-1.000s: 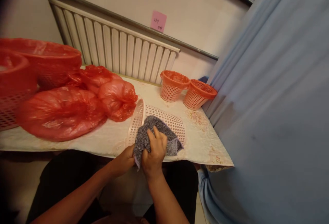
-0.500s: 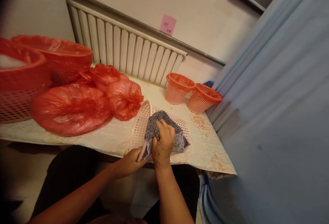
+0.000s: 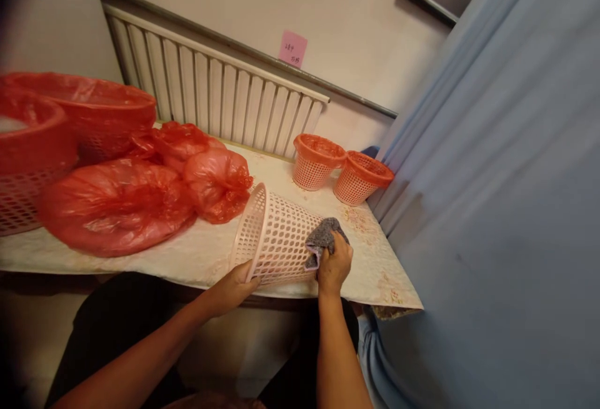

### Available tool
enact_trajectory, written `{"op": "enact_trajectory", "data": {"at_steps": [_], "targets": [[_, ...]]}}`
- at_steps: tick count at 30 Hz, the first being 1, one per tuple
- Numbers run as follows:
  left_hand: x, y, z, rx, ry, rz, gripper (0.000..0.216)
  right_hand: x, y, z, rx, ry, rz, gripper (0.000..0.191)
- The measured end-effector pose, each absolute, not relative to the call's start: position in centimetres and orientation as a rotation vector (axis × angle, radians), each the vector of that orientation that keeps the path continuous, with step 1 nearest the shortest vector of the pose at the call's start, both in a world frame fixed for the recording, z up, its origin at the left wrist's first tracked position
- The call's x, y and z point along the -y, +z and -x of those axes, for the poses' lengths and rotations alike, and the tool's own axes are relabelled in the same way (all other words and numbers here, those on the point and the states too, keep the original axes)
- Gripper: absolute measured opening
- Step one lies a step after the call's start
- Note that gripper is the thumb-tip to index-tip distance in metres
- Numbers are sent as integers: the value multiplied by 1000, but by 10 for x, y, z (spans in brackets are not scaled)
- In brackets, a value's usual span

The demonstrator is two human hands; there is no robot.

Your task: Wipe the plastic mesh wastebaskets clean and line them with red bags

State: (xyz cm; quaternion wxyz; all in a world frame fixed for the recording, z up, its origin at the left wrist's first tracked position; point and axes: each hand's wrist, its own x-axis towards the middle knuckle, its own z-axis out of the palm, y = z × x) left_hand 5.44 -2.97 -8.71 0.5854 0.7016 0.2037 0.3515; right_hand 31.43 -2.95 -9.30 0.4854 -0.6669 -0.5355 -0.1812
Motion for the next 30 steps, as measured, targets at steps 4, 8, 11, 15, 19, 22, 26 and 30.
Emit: {"op": "enact_trajectory", "data": {"at_steps": [4,8,11,15,19,22,26,30], "targets": [[28,-86,-54,-474,772,-1678,40,51,-115,-298,1212,-458,1600,45],[28,-84,-54,-470,777,-1679,38,68,-119,-247,1259,-457,1514,50],[30,-84,-53,-495,758,-1662,32,72,-104,-211,1436,-438,1381,56],[33,-87,-49,-517,680,-1709,17,66,-74,-185,1595,-425,1235,64],[33,-99,-44,-568,705,-1819,24,47,-47,-186,1629,-390,1265,65],[30,-115,-40,-494,678,-1879,34,36,-34,-193,1641,-366,1306,62],[28,-124,-42,-494,674,-1879,36,35,-35,-194,1633,-365,1318,61],[29,-106,-51,-619,748,-1804,30,44,-46,-187,1617,-386,1318,63]]}}
